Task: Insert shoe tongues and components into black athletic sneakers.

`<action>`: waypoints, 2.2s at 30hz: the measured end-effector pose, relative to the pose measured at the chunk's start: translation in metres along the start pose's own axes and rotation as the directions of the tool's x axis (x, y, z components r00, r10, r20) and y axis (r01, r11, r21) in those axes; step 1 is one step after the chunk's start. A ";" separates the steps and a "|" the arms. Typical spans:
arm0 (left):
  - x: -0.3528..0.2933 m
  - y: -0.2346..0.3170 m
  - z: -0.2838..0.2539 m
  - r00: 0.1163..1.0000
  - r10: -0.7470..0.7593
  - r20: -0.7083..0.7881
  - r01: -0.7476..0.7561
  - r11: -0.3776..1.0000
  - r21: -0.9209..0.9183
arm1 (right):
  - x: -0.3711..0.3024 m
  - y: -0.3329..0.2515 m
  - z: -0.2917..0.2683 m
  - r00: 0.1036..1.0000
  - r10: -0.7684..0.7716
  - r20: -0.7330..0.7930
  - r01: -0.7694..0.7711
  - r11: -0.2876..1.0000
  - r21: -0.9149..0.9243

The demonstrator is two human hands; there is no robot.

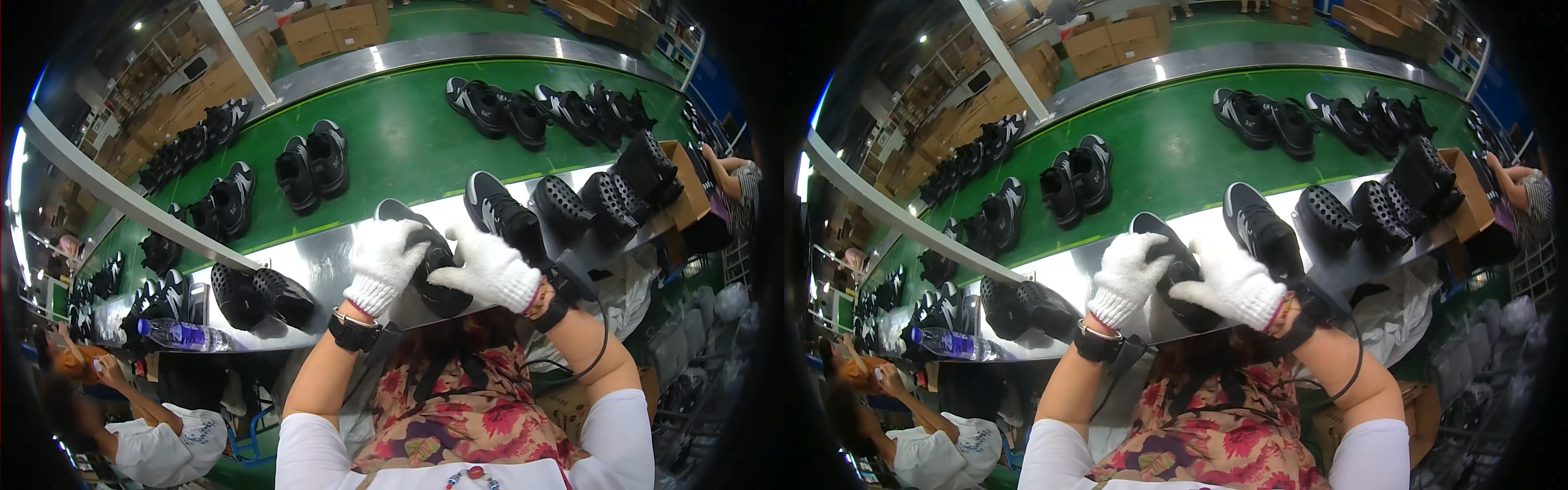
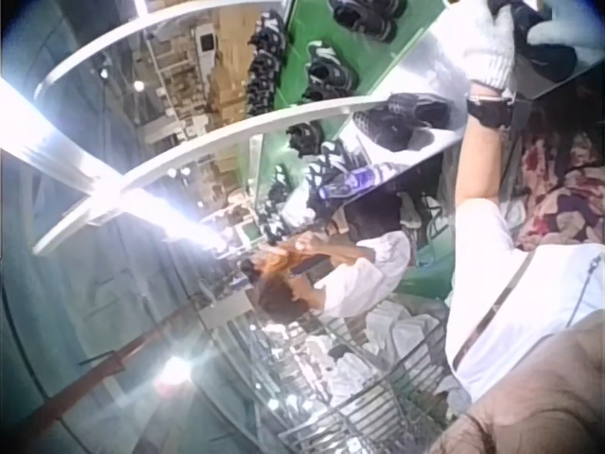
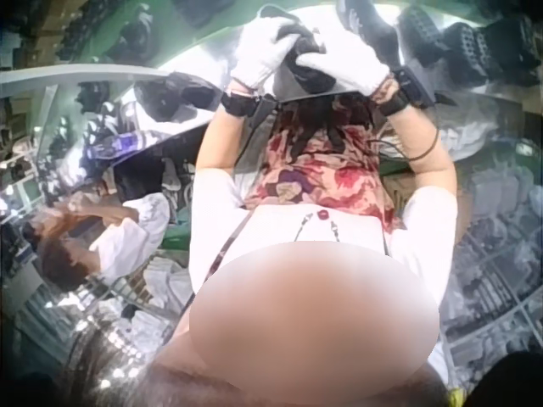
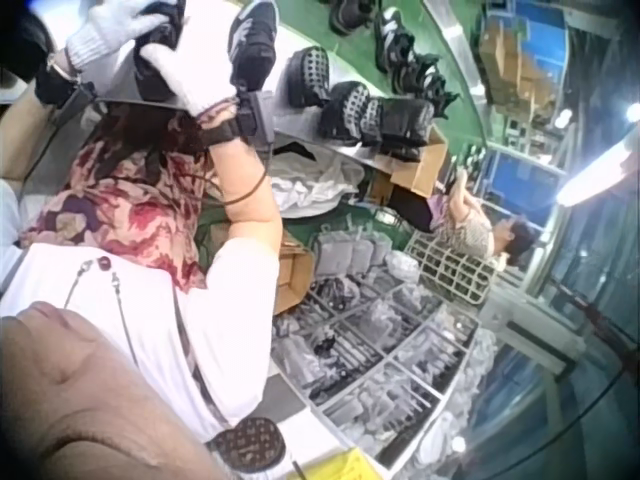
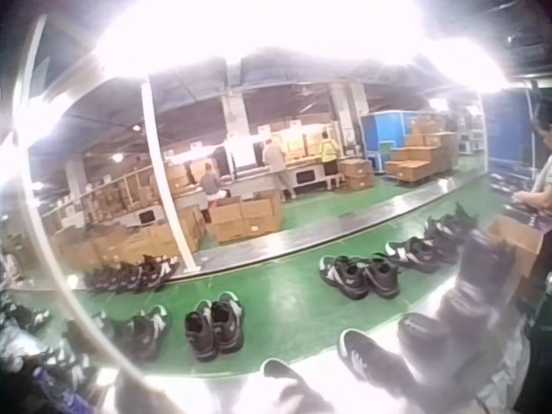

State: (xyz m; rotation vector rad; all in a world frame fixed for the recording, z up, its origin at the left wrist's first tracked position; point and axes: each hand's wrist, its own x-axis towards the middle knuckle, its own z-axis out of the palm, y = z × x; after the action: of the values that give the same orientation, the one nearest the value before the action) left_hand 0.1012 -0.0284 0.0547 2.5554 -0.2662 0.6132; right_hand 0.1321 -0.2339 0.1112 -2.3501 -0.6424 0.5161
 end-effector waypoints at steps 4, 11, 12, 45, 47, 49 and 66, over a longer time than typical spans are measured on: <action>0.005 0.012 0.003 0.997 0.072 -0.008 -0.072 0.996 -0.052 | 0.017 0.029 0.015 0.992 -0.071 -0.104 0.064 0.996 -0.069; -0.007 0.036 0.011 0.991 0.133 -0.031 -0.130 0.988 0.084 | 0.037 0.036 0.035 0.981 0.079 -0.178 -0.102 0.988 -0.120; -0.013 0.034 0.012 0.991 0.131 -0.029 -0.129 0.988 0.085 | 0.033 0.039 0.034 0.981 0.080 -0.175 -0.102 0.988 -0.119; -0.093 0.014 0.013 0.591 -0.739 0.325 0.645 0.191 -0.740 | -0.053 0.027 -0.036 0.806 -0.226 -0.546 0.190 0.974 -0.123; -0.090 0.014 0.012 0.609 -0.742 0.280 0.629 0.236 -0.741 | -0.073 0.037 -0.045 0.844 -0.126 -0.522 0.053 0.987 -0.154; -0.078 0.029 0.013 0.632 -0.720 0.287 0.669 0.321 -0.670 | -0.082 0.052 -0.044 0.953 0.099 -0.287 -0.165 0.962 -0.218; -0.059 0.034 0.029 0.570 -0.630 0.527 0.679 -0.001 -0.734 | -0.050 0.028 -0.037 0.965 -0.222 0.141 0.259 0.895 -0.363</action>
State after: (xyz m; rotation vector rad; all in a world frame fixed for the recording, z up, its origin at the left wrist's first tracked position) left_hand 0.0503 -0.0684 0.0187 1.2548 0.5175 -0.0632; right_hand 0.1196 -0.2991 0.1290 -2.5592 -1.1532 0.4225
